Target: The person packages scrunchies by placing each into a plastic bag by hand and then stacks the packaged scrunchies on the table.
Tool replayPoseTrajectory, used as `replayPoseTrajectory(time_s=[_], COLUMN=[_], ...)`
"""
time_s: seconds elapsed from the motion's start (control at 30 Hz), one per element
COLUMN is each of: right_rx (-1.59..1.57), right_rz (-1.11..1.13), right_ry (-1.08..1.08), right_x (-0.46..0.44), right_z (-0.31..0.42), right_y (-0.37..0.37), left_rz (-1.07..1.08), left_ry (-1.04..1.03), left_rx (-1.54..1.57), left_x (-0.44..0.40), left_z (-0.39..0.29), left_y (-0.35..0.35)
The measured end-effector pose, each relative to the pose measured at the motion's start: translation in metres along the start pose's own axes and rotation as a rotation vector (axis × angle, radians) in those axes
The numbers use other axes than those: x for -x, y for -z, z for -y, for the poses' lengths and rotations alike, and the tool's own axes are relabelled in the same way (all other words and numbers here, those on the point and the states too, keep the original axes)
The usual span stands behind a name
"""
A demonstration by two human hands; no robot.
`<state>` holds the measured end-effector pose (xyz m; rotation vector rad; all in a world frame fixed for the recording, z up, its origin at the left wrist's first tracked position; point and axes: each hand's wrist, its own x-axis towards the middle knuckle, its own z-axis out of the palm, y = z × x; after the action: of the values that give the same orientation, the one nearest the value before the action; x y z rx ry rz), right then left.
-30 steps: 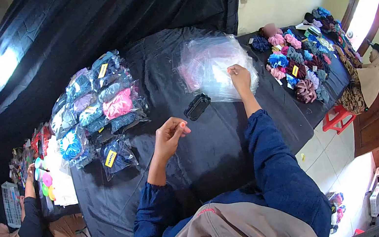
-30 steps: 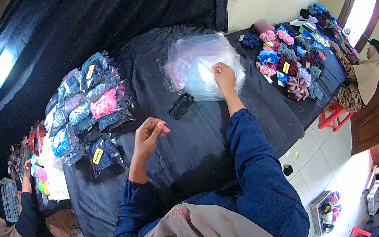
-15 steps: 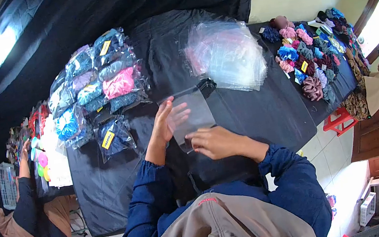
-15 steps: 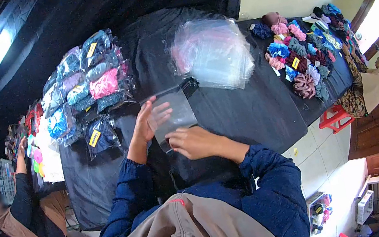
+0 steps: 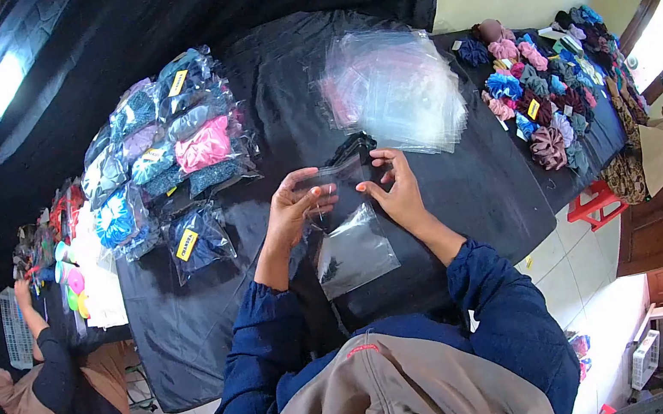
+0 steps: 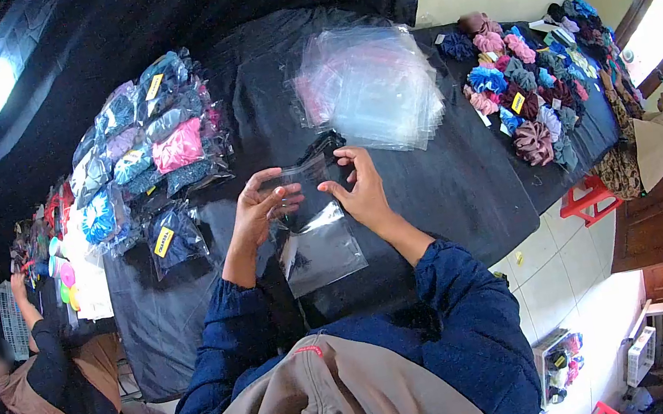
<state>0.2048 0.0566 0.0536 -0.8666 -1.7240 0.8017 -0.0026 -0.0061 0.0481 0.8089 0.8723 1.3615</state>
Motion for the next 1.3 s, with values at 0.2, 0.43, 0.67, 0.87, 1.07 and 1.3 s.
replayPoseTrajectory(time_s=[0.2, 0.43, 0.67, 0.87, 1.07, 1.3], right_rx=[-0.413, -0.627, -0.719, -0.621, -0.424, -1.051], right_rz=[0.304, 0.315, 0.517, 0.641, 0.228, 1.133], right_ry=[-0.339, -0.497, -0.248, -0.115, -0.035, -0.650], right_x=[-0.001, -0.006, 0.003, 0.007, -0.007, -0.010], right_z=[-0.009, 0.006, 0.007, 0.030, -0.007, 0.021], right_y=[0.003, 0.009, 0.007, 0.012, 0.012, 0.040], left_rz=[0.101, -0.644, 0.018, 0.029, 0.067, 0.149], left_ry=[-0.042, -0.791, -0.115, -0.254, -0.158, -0.015], left_rx=[0.073, -0.955, -0.700, -0.564, -0.196, 0.245], left_x=[0.003, 0.005, 0.025, 0.022, 0.028, 0.031], left_z=[-0.005, -0.018, -0.024, -0.018, -0.043, -0.059], left_y=[-0.010, -0.026, -0.064, -0.059, -0.061, -0.051])
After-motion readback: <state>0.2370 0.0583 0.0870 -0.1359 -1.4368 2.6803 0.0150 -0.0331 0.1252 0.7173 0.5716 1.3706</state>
